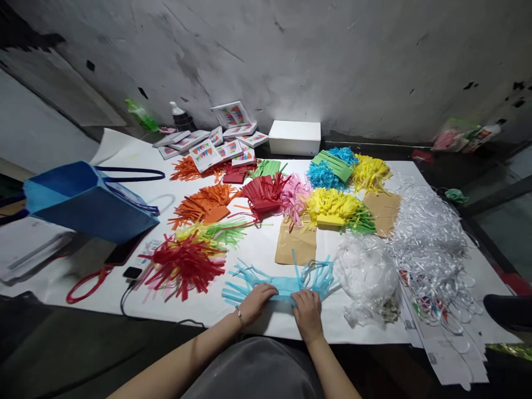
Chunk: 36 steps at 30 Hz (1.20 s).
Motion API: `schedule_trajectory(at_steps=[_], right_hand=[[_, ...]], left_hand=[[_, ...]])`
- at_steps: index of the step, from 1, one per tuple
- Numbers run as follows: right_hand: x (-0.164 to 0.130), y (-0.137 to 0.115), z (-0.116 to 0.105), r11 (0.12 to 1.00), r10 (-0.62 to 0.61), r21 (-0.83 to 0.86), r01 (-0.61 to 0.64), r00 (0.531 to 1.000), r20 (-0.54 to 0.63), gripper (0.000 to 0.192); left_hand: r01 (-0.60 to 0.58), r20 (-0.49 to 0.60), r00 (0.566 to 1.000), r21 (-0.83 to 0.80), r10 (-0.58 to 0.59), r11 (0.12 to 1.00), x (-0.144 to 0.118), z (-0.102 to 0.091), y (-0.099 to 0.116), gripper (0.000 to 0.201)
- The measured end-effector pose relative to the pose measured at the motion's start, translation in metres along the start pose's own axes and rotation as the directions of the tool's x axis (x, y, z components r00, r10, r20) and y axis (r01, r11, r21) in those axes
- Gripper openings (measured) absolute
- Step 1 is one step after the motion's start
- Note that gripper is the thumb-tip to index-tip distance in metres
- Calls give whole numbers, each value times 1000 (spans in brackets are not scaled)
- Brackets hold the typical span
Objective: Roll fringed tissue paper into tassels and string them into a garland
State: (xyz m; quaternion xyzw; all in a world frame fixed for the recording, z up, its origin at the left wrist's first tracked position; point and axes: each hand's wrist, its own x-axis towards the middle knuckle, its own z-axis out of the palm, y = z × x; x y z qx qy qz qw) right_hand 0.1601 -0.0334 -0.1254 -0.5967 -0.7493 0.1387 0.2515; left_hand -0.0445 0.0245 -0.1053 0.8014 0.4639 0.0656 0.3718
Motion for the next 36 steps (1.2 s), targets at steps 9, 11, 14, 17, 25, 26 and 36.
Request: schedule_trajectory(at_steps=[9, 11, 14, 17, 25, 26, 36], right_hand=[[34, 0, 0, 960, 254, -119, -255, 967, -22, 15], [38, 0, 2, 951, 276, -139, -276, 961, -25, 16], [40, 1, 4, 945, 285, -160, -285, 958, -24, 17], [42, 3, 5, 945, 279, -171, -279, 960, -29, 18], [36, 2, -1, 972, 152, -164, -168, 982, -108, 17], [32, 2, -1, 986, 59, -150, -72, 994, -89, 18], [18, 1, 18, 985, -121, -129, 117, 992, -23, 11]], left_hand=[[462, -30, 887, 18, -461, 887, 36, -13, 2, 18], [490, -19, 872, 26, -490, 871, 41, -17, 2, 17], [506, -13, 862, 46, -506, 861, 45, -21, 1, 24], [511, -16, 859, 83, -512, 855, 46, -23, 2, 25], [528, -53, 848, 169, -527, 832, 52, -17, 6, 25], [527, -56, 849, 175, -525, 832, 53, -16, 6, 25], [276, -187, 953, 223, -236, 935, 23, -13, 16, 43]])
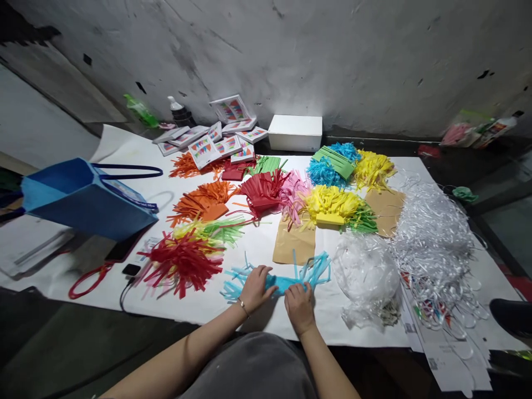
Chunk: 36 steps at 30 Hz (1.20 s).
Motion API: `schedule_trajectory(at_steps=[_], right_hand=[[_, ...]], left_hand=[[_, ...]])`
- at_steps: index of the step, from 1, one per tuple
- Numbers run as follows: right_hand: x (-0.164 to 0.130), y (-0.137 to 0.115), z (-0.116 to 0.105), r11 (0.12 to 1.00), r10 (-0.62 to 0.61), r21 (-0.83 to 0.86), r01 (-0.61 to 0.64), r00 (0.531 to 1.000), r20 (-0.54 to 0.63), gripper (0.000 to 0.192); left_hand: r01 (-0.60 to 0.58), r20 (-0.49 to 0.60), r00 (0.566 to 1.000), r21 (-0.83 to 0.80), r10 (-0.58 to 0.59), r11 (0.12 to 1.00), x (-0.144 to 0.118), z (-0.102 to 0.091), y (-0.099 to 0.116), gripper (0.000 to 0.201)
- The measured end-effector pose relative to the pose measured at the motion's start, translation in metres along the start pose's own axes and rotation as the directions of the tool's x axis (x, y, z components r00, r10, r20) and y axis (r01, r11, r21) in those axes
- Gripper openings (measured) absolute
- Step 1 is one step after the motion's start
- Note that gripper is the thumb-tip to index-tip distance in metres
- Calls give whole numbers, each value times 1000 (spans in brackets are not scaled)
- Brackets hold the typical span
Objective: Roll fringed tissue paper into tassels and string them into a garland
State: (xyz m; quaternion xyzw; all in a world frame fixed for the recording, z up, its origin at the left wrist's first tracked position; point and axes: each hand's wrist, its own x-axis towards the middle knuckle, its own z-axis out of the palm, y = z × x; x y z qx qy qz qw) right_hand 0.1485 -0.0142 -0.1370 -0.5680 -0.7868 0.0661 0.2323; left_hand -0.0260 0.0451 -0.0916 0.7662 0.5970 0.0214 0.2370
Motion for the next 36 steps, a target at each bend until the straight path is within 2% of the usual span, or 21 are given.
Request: schedule_trajectory(at_steps=[1, 3, 4, 6, 8, 11, 15, 18, 22, 25, 29, 31, 33, 36], right_hand=[[0, -2, 0, 1000, 15, 3, -15, 1000, -1, 12], [0, -5, -1, 1000, 22, 13, -22, 1000, 1, 10], [0, -7, -1, 1000, 11, 15, -11, 1000, 5, 11], [0, -10, 1, 1000, -16, 0, 16, 1000, 12, 16], [0, -9, 1, 999, -16, -38, 17, 1000, 20, 15], [1, -2, -3, 996, 32, -83, -30, 999, 30, 9], [8, 5, -12, 988, 104, -119, -100, 994, 30, 12], [18, 4, -15, 971, 176, -169, -171, 984, 13, 16], [31, 2, -14, 944, 250, -216, -249, 968, -23, 21], [31, 0, -12, 948, 235, -211, -237, 971, -34, 13], [23, -3, -6, 994, 24, -111, -21, 999, 31, 7], [22, -3, -2, 997, -25, -72, 29, 998, 52, 9], [22, -2, -1, 998, -17, -59, 20, 999, 51, 13], [24, -2, -3, 999, 5, -45, -3, 999, 49, 13]], left_hand=[[-119, -64, 991, 20, 120, 993, -7, 3, 0, 47], [-322, -135, 934, 93, 332, 942, -15, 12, -3, 36], [-378, -128, 911, 123, 393, 917, -17, 17, -4, 25], [-413, -67, 903, 144, 425, 899, -15, 26, -10, 10], [-420, -30, 903, 140, 428, 897, -10, 29, -16, 10], [-388, -47, 917, 127, 396, 913, -9, 26, -24, 12], [-203, -76, 974, 122, 213, 972, -13, 15, -23, 21], [-66, -85, 993, 146, 79, 987, -9, 11, -15, 27], [-23, -74, 997, 156, 35, 988, 4, 11, -8, 27], [-22, -58, 998, 159, 32, 987, 10, 11, -8, 27], [-33, -45, 998, 156, 41, 987, 9, 6, -8, 26], [-42, -52, 997, 149, 50, 988, 5, 3, -8, 21], [-110, -79, 989, 140, 122, 984, -1, 1, -9, 24], [-277, -117, 948, 146, 295, 950, -8, 4, -14, 27]])
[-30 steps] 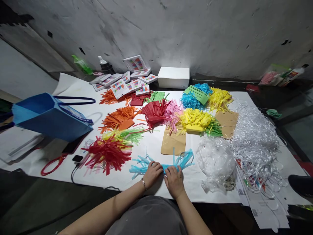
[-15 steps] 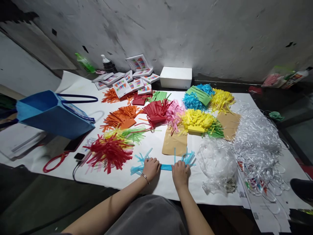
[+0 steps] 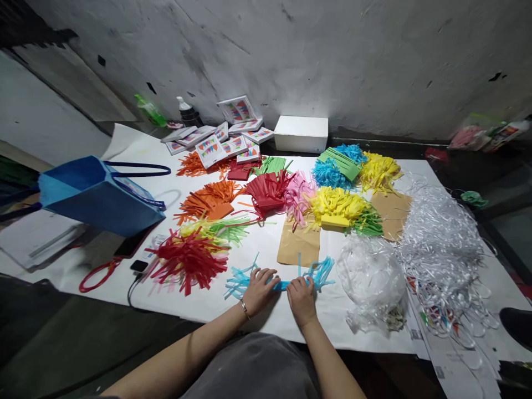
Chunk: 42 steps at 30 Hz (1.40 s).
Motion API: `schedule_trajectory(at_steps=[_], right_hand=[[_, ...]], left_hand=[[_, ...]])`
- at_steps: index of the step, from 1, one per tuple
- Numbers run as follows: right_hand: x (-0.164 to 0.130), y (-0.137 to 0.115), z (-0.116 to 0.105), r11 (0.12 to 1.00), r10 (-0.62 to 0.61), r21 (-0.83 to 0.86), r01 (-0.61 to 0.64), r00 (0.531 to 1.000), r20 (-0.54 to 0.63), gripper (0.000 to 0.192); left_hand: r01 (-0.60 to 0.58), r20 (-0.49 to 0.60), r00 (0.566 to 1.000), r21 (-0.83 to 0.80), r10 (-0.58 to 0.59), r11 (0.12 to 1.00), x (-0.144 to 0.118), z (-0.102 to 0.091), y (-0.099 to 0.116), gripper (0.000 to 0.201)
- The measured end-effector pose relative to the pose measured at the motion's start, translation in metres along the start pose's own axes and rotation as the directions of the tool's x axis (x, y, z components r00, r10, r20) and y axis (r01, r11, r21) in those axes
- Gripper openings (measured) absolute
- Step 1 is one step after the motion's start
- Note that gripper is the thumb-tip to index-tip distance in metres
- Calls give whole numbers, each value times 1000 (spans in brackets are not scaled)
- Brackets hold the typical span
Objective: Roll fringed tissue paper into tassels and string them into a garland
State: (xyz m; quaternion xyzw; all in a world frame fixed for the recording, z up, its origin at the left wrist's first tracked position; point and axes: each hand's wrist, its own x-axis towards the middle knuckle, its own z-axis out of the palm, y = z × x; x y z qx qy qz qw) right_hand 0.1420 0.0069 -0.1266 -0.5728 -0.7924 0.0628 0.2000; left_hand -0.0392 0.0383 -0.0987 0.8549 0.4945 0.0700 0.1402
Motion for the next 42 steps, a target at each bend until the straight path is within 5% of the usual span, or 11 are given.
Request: schedule_trajectory(at_steps=[3, 10, 16, 23, 28, 36, 42], right_hand=[[2, -6, -2, 1000, 8, 11, -8, 1000, 7, 8], [0, -12, 9, 998, -61, -14, 61, 997, 44, 13], [-9, 11, -4, 997, 63, -55, -63, 998, 8, 12], [4, 0, -14, 977, 176, -114, -178, 984, -27, 12], [6, -9, -8, 998, 15, -63, -13, 999, 30, 10], [11, -8, 1, 999, -35, -4, 36, 999, 42, 11], [12, -23, 14, 995, -96, 14, 95, 994, 53, 13]], left_hand=[[-74, 5, 997, -9, 74, 997, -3, 7, -5, 16], [9, 39, 999, -122, -4, 993, -4, 11, -17, 11], [110, 5, 994, -119, -110, 987, -8, 6, -16, 22], [233, 44, 971, 30, -234, 972, 5, 0, -2, 20], [243, 50, 968, 42, -245, 969, 5, 0, -2, 17], [-32, 6, 999, -34, 32, 999, -3, 6, -8, 13], [-11, -1, 1000, -105, 11, 994, -3, 19, -19, 13]])
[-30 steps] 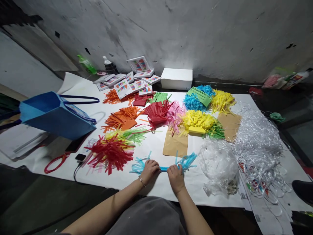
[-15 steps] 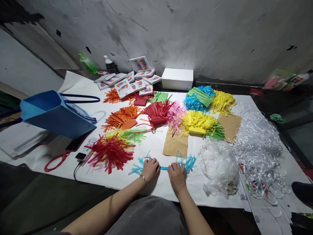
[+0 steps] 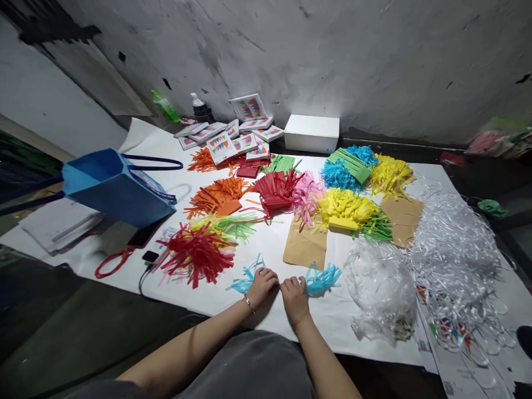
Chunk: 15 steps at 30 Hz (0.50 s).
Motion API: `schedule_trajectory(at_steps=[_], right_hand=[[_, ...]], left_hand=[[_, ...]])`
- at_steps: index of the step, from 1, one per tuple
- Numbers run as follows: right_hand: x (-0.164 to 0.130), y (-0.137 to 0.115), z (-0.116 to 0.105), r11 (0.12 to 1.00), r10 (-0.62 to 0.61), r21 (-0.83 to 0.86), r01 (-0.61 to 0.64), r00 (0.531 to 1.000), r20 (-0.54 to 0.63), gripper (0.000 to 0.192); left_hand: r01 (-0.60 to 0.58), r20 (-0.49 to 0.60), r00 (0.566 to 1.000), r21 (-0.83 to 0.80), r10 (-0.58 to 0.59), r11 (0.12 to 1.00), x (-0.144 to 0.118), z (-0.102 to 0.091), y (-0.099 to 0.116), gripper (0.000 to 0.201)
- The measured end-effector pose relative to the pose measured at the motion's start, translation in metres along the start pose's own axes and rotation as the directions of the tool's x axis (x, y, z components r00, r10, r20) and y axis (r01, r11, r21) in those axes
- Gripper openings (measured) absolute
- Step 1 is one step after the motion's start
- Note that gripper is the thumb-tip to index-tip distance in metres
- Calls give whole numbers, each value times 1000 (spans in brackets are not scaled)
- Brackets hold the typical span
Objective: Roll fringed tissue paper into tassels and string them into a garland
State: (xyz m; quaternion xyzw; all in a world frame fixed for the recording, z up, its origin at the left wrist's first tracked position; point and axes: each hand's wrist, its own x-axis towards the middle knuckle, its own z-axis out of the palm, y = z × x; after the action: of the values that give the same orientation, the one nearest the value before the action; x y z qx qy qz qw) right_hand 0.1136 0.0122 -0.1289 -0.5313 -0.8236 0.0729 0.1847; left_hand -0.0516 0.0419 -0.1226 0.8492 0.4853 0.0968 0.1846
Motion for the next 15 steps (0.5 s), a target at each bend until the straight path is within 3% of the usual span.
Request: schedule_trajectory(at_steps=[8, 15], right_hand=[[-24, 28, -8, 999, 50, 10, -49, 998, -38, 9], [-16, 18, -20, 978, 209, -7, -210, 977, -43, 12]], left_hand=[[14, -15, 1000, -44, -15, 999, -8, -8, 0, 18], [287, -22, 958, 69, -286, 955, 3, -14, 21, 14]])
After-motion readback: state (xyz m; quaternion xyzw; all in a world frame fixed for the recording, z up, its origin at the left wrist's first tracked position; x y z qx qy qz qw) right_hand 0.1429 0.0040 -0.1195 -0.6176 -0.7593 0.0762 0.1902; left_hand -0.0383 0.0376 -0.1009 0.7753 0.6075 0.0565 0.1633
